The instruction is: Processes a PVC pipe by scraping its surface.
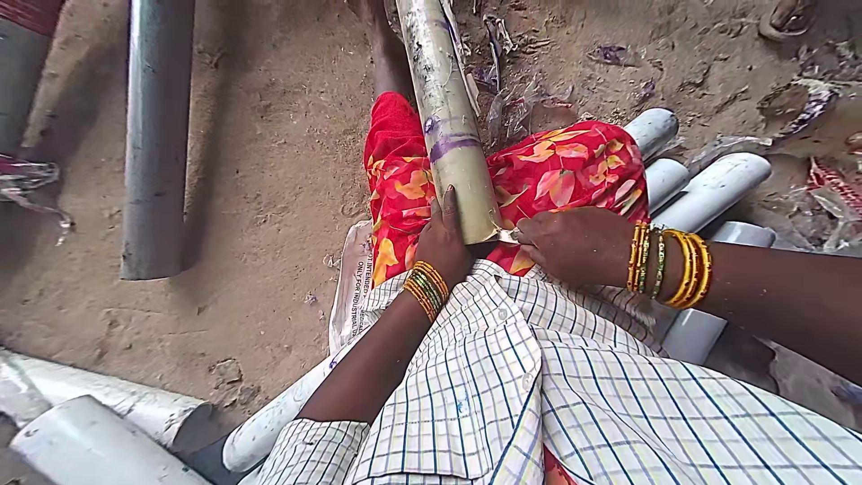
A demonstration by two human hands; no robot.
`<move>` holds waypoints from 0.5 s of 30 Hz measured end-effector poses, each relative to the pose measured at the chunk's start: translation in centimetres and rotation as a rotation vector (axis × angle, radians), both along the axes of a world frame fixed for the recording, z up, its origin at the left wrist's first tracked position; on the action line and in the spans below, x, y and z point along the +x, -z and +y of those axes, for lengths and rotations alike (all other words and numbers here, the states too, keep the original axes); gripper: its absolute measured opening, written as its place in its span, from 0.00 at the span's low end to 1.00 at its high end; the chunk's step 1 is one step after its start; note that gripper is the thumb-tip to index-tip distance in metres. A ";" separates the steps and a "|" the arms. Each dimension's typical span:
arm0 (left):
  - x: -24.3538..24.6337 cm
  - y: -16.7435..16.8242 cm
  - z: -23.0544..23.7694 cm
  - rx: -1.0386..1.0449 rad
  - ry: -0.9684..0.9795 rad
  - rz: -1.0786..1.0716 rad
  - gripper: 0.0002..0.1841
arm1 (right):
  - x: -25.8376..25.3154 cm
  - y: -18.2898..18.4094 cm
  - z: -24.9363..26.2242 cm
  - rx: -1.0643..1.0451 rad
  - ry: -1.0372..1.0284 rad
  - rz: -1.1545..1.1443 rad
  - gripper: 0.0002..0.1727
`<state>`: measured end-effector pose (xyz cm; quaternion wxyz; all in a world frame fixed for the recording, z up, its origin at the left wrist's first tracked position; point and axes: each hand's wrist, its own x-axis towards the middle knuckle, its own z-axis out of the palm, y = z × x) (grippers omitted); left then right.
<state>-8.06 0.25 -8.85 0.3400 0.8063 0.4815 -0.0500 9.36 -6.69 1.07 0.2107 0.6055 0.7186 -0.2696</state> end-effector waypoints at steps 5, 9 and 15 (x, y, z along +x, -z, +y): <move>-0.3 0.2 0.1 0.003 0.006 -0.017 0.63 | 1.0 -0.1 0.8 0.020 -0.209 -0.044 0.15; -0.5 -0.1 0.2 -0.018 0.013 -0.011 0.62 | 1.8 -0.2 1.5 0.053 -0.321 -0.057 0.12; -1.3 0.6 0.3 -0.004 -0.023 -0.107 0.62 | 2.9 -0.3 3.0 0.143 -0.490 -0.061 0.10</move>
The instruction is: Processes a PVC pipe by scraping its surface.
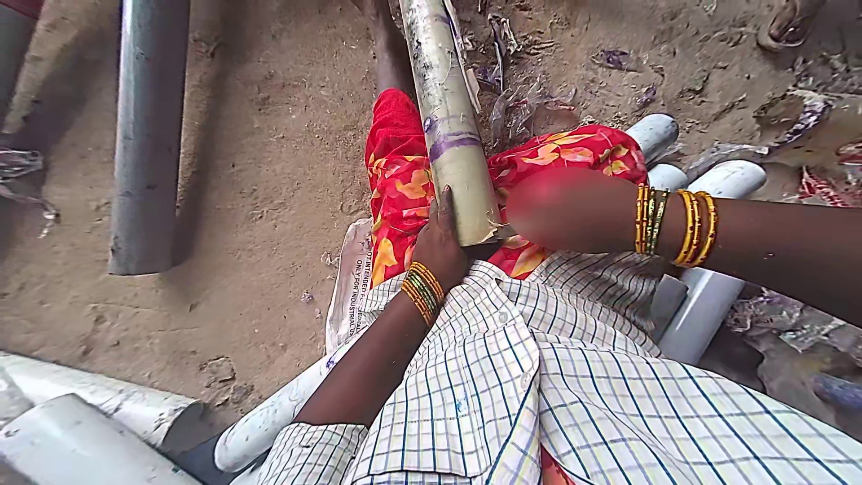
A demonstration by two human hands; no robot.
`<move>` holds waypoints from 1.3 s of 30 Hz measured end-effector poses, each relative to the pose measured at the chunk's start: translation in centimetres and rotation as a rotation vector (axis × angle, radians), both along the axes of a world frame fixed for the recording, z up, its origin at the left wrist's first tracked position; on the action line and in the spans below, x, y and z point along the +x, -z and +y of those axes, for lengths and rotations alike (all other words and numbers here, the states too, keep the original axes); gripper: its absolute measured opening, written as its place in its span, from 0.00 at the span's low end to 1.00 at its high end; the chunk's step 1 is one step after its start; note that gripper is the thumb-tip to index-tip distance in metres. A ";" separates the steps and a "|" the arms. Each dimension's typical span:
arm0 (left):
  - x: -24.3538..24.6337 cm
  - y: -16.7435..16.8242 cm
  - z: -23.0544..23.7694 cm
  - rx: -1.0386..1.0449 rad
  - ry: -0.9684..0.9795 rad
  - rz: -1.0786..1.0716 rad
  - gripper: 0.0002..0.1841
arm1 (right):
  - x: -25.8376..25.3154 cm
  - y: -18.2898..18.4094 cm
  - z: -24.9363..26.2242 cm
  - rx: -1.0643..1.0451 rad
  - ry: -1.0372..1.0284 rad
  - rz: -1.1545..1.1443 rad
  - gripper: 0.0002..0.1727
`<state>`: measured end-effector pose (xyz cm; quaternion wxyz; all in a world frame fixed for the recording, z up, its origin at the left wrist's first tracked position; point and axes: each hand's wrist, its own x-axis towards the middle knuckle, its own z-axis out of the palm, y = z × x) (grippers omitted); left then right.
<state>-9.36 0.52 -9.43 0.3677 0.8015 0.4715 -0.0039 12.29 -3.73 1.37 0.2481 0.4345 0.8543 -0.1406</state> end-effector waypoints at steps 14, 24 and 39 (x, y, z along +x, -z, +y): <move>-1.1 -1.2 0.4 -0.049 -0.098 -0.045 0.54 | 5.7 -3.8 -2.3 0.319 0.125 0.273 0.14; -7.6 -5.1 -0.2 0.087 -0.259 -0.322 0.45 | 0.5 -0.5 -3.1 0.377 0.537 0.907 0.24; -17.5 -6.1 -7.2 -0.168 -0.069 -0.399 0.48 | -10.6 3.7 1.3 0.105 0.242 1.167 0.22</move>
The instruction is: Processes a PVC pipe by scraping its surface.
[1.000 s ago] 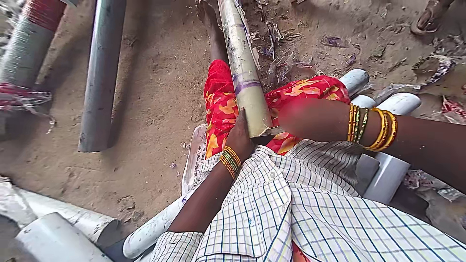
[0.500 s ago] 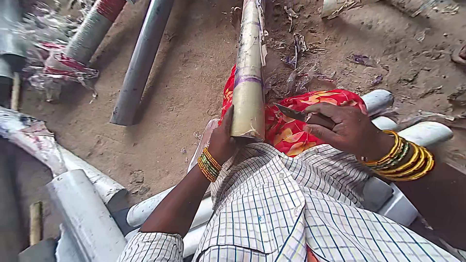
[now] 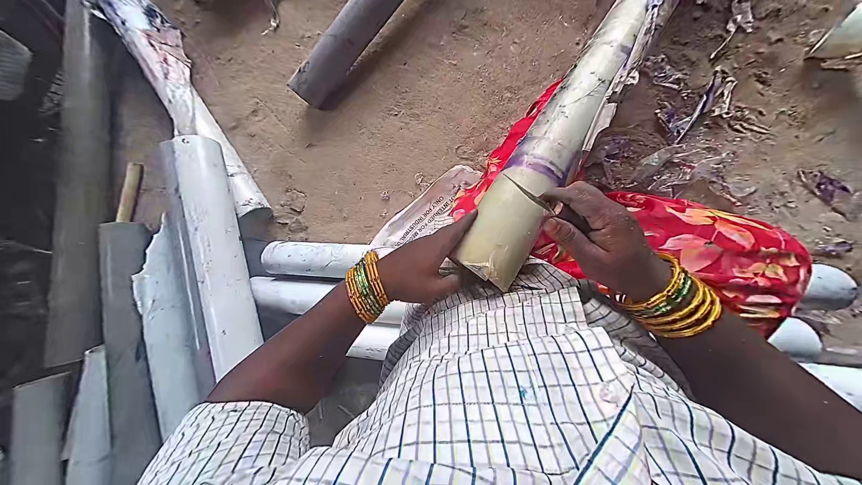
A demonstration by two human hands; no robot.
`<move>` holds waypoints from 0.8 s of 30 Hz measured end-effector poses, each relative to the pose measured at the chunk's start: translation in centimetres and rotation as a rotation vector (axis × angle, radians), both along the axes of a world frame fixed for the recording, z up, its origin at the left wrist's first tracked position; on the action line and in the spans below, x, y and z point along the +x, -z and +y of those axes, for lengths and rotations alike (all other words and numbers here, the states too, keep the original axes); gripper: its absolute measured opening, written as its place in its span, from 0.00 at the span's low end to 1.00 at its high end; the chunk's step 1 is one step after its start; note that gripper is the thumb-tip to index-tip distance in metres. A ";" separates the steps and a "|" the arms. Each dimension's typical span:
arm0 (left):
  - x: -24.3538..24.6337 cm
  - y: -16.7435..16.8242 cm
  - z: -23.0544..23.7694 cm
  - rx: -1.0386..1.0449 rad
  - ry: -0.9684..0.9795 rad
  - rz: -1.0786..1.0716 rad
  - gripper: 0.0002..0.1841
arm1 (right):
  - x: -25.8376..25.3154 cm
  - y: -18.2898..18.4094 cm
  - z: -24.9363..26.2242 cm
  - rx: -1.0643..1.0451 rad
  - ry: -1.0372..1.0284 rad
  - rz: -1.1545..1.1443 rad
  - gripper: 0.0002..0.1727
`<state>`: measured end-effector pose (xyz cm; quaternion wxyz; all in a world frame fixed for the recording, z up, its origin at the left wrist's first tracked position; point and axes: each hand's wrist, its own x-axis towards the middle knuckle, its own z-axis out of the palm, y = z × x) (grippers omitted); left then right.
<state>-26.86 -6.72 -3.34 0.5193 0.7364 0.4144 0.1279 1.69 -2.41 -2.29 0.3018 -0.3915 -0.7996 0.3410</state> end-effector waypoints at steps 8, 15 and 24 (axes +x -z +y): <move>0.9 -0.5 -2.4 0.462 -0.296 -0.063 0.13 | -1.2 1.3 -0.2 -0.048 0.031 -0.116 0.26; 2.7 0.2 -3.2 0.709 -0.340 0.006 0.12 | 0.0 1.5 0.0 0.075 -0.073 0.007 0.21; 2.7 0.2 -3.0 0.584 -0.416 -0.033 0.11 | 0.7 -1.2 2.8 0.453 -0.427 -0.193 0.15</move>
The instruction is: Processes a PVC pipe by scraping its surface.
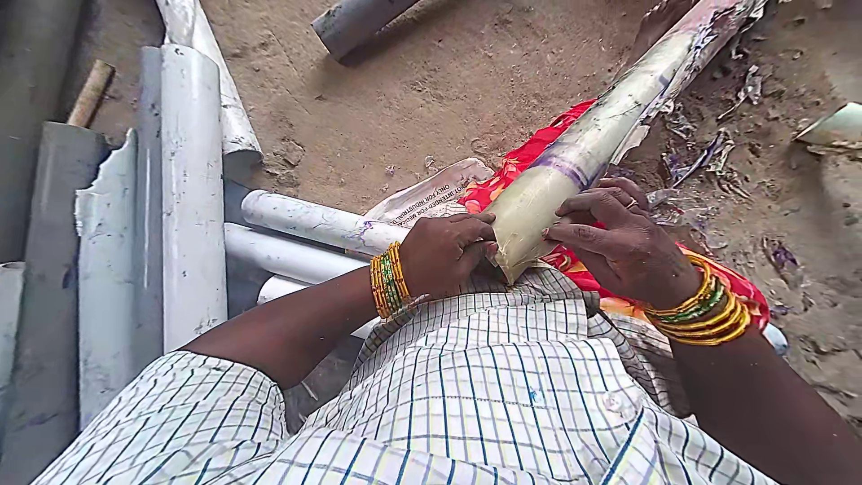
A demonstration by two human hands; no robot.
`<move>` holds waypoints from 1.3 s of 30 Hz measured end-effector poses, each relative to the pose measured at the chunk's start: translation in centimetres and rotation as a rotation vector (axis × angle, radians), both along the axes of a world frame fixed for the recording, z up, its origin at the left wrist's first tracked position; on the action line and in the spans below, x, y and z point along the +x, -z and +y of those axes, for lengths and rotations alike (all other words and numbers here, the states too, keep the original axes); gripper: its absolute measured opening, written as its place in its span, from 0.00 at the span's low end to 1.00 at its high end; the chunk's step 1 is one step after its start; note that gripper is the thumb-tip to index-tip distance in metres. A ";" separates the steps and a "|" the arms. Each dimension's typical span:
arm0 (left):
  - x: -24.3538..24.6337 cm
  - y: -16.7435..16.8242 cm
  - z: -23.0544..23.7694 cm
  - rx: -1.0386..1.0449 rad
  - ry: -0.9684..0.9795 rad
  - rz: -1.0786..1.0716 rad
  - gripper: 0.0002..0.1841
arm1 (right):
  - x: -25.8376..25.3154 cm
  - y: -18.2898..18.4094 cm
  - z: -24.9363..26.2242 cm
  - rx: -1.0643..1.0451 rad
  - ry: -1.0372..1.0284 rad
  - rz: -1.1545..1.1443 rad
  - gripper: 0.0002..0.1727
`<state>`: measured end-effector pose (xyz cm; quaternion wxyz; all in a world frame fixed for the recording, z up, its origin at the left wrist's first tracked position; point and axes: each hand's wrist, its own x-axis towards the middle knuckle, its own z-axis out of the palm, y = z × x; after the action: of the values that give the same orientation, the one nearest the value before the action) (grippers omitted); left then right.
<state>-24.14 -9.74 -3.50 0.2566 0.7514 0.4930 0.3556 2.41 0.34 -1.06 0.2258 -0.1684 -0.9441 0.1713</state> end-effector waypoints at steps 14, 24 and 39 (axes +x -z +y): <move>-0.4 -0.6 0.6 -0.069 0.037 -0.003 0.10 | -3.3 -1.0 1.6 0.153 -0.184 -0.167 0.16; 0.3 0.0 0.0 -0.053 -0.060 -0.046 0.09 | -3.2 -0.2 2.8 0.138 -0.185 -0.178 0.17; 1.0 0.5 -0.6 -0.089 -0.141 -0.060 0.11 | -3.3 -0.5 3.9 0.156 -0.199 -0.219 0.18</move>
<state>-23.09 -10.31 -3.95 0.2788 0.6916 0.5523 0.3727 -0.92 4.23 -0.60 0.1158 -0.0738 -0.9855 0.0997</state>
